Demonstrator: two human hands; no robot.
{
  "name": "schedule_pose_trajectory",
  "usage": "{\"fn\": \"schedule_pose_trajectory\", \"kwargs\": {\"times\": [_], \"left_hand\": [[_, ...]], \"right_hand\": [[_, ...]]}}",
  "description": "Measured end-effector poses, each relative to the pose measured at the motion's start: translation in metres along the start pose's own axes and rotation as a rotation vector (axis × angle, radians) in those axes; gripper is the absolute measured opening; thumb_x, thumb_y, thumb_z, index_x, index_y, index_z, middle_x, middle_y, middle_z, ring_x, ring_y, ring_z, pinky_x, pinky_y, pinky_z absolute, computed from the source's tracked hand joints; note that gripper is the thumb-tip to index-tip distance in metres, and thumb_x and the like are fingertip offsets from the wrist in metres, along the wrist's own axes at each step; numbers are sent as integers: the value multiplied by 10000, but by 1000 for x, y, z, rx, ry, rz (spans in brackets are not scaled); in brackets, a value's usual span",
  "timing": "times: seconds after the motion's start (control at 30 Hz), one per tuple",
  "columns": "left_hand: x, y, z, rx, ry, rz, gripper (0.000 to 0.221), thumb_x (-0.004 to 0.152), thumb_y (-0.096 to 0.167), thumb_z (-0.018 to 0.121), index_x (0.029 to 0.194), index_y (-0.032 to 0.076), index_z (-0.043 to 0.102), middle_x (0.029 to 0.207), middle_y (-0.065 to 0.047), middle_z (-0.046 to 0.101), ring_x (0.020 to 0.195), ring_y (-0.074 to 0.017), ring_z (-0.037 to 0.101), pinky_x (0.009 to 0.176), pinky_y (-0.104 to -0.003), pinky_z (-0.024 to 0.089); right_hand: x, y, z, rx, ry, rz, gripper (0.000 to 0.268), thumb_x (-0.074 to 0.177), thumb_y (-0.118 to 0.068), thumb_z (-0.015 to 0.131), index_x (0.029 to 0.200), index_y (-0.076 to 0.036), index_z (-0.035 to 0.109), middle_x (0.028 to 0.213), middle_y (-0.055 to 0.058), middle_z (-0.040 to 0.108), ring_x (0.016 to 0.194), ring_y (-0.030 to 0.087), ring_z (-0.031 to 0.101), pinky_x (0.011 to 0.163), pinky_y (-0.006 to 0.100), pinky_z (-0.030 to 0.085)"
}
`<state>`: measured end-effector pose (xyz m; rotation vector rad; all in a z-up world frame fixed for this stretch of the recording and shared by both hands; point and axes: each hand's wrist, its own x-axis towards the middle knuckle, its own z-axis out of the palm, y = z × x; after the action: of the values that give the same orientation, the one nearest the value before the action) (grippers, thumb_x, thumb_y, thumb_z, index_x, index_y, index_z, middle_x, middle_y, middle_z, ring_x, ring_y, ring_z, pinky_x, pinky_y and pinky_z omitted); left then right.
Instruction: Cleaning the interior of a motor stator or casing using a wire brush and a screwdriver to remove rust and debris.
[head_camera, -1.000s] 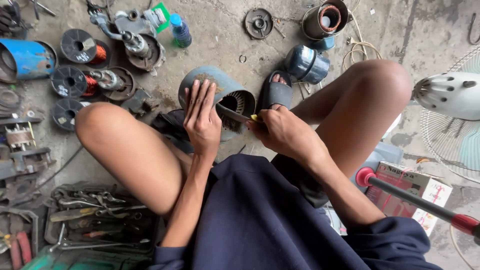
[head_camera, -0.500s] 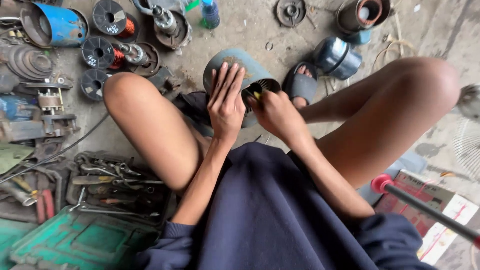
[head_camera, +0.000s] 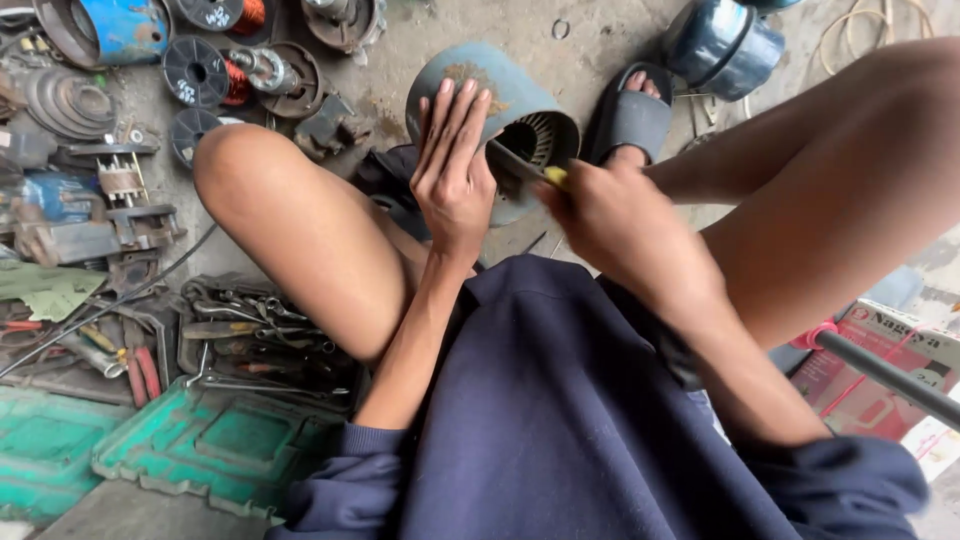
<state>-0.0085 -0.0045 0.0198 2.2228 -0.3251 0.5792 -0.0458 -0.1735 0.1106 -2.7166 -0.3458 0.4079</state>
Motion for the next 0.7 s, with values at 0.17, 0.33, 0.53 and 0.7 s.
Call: {"fn": "schedule_pose_trajectory", "kwargs": {"times": [0.17, 0.33, 0.53, 0.7], "left_hand": [[-2, 0, 0, -6, -11, 6, 447, 909, -191, 686, 1297, 30, 674, 1372, -70, 647, 1372, -305, 579, 1270, -478, 402], [-3, -5, 2, 7, -19, -7, 451, 919, -172, 718, 1316, 35, 662, 1395, -64, 631, 1385, -305, 573, 1281, -478, 395], [-4, -16, 13, -16, 11, -56, 487, 937, -159, 774, 1324, 114, 661, 1417, -17, 612, 1412, -255, 549, 1317, -431, 333], [-5, -18, 17, -57, 16, -71, 499, 922, -159, 776, 1326, 112, 665, 1408, -31, 622, 1411, -260, 545, 1312, -448, 340]], "right_hand": [[34, -7, 64, 275, 155, 120, 270, 996, -148, 647, 866, 87, 622, 620, 256, 650, 435, 418, 615, 418, 506, 484], [12, -5, 16, 50, 83, 144, 435, 1110, -342, 598, 926, 51, 603, 613, 193, 662, 380, 371, 605, 348, 483, 472], [-20, -14, -58, 196, 105, 128, 211, 969, -86, 761, 939, 88, 645, 783, 185, 745, 478, 301, 650, 480, 433, 465], [-26, -15, -58, 187, 44, 133, 257, 942, -55, 748, 1120, 102, 650, 899, 206, 761, 605, 310, 711, 496, 409, 506]]}}
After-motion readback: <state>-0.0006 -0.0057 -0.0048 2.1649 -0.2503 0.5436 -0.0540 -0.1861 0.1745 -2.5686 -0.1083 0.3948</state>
